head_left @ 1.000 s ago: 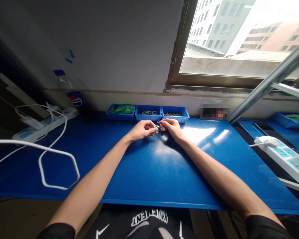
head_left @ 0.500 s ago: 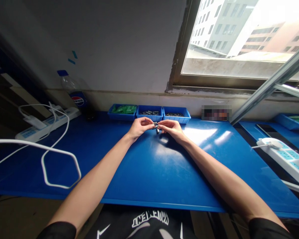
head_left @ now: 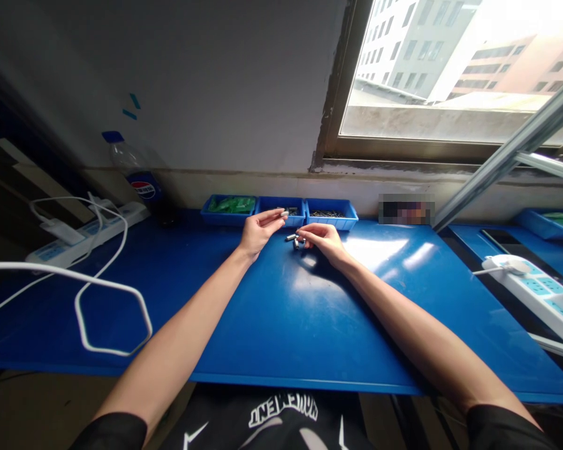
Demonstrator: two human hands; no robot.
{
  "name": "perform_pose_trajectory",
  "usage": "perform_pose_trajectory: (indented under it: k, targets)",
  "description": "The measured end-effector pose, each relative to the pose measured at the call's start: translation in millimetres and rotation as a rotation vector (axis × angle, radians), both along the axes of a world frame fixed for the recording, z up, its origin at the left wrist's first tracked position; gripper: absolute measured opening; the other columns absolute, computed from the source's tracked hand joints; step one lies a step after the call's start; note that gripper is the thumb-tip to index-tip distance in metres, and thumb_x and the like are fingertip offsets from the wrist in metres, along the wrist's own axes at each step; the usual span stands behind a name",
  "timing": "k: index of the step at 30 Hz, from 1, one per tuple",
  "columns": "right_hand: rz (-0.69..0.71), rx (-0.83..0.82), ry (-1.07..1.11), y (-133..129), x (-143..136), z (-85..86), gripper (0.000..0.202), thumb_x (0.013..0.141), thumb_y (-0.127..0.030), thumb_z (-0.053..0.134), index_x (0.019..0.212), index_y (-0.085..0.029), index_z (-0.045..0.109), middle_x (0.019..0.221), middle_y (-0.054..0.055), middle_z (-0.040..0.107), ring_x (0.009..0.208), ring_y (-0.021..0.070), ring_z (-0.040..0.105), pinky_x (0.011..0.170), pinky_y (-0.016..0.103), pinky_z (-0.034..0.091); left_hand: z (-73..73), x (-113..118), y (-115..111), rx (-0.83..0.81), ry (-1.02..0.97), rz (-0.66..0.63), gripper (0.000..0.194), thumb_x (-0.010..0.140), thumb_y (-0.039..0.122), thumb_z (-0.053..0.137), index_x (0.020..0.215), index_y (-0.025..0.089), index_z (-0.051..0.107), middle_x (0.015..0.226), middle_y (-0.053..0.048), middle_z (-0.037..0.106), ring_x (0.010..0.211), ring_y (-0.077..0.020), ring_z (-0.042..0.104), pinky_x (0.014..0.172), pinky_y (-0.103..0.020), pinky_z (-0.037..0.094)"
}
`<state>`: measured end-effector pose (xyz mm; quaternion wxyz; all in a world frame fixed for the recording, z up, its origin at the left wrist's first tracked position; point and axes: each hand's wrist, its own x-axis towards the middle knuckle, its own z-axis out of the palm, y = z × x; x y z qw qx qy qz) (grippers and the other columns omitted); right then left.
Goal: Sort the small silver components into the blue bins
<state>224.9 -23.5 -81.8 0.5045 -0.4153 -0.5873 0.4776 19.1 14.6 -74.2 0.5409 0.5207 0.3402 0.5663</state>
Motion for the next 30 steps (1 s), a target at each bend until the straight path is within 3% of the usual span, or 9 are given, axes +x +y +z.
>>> perform_pose_trajectory:
  k: [3,6,10,14,18,23,30]
  targets:
    - [0.006,0.003,0.005,2,0,-2.7,0.031,0.078,-0.049,0.082,0.089,-0.02,0.081,0.082,0.008,0.078,0.061,0.016,0.062,0.061,0.032,0.051,-0.3,3,3,0.069,0.006,-0.001,0.062,0.07,0.034,0.091,0.126,0.013,0.074,0.135,-0.016,0.071,0.133,-0.0323,0.064,0.121,-0.047,0.047]
    - [-0.029,0.007,0.01,4,1,-4.8,0.029,0.078,-0.046,0.08,0.089,-0.019,0.081,0.081,0.007,0.078,0.061,0.0161,0.061,0.061,0.032,0.05,-3.2,3,3,0.145,0.113,0.002,0.052,0.078,0.034,0.084,0.125,0.013,0.075,0.139,-0.015,0.069,0.133,-0.0313,0.064,0.121,-0.045,0.047]
    - [-0.212,0.039,0.066,5,2,-6.2,0.019,0.077,-0.039,0.076,0.081,-0.02,0.078,0.072,0.003,0.074,0.055,0.0146,0.056,0.058,0.03,0.048,-8.8,0,-3,0.316,0.479,0.028,0.029,0.088,0.03,0.07,0.109,0.014,0.081,0.112,-0.012,0.08,0.105,-0.0275,0.077,0.103,-0.042,0.061]
    - [-0.279,0.042,0.11,6,4,-7.9,0.014,0.077,-0.034,0.071,0.077,-0.022,0.076,0.068,0.002,0.072,0.053,0.0144,0.054,0.055,0.03,0.045,-13.0,-3,-8,0.582,0.906,-0.047,0.029,0.087,0.023,0.066,0.112,0.021,0.082,0.122,-0.007,0.078,0.117,-0.0268,0.073,0.109,-0.04,0.057]
    - [-0.246,0.035,0.112,8,4,-9.6,0.014,0.077,-0.034,0.071,0.077,-0.021,0.077,0.068,0.002,0.072,0.053,0.0142,0.054,0.056,0.03,0.044,-12.9,-4,-10,0.625,1.094,-0.075,0.031,0.092,0.022,0.061,0.116,0.026,0.08,0.12,-0.004,0.079,0.113,-0.0245,0.074,0.104,-0.037,0.058]
    - [-0.226,0.03,0.087,9,4,-10.9,0.016,0.077,-0.036,0.071,0.078,-0.021,0.077,0.07,0.002,0.072,0.054,0.0148,0.054,0.058,0.031,0.045,-7.7,-4,-14,0.567,1.169,0.024,0.028,0.091,0.018,0.059,0.109,0.025,0.08,0.109,-0.005,0.08,0.101,-0.0247,0.075,0.093,-0.035,0.059]
    - [-0.221,0.019,0.061,9,5,-9.6,0.016,0.077,-0.038,0.071,0.078,-0.023,0.078,0.072,0.002,0.073,0.056,0.0166,0.056,0.06,0.033,0.048,-13.2,-6,-7,0.544,0.916,0.015,0.022,0.085,0.018,0.062,0.098,0.019,0.079,0.098,-0.009,0.076,0.084,-0.0217,0.071,0.079,-0.033,0.059]
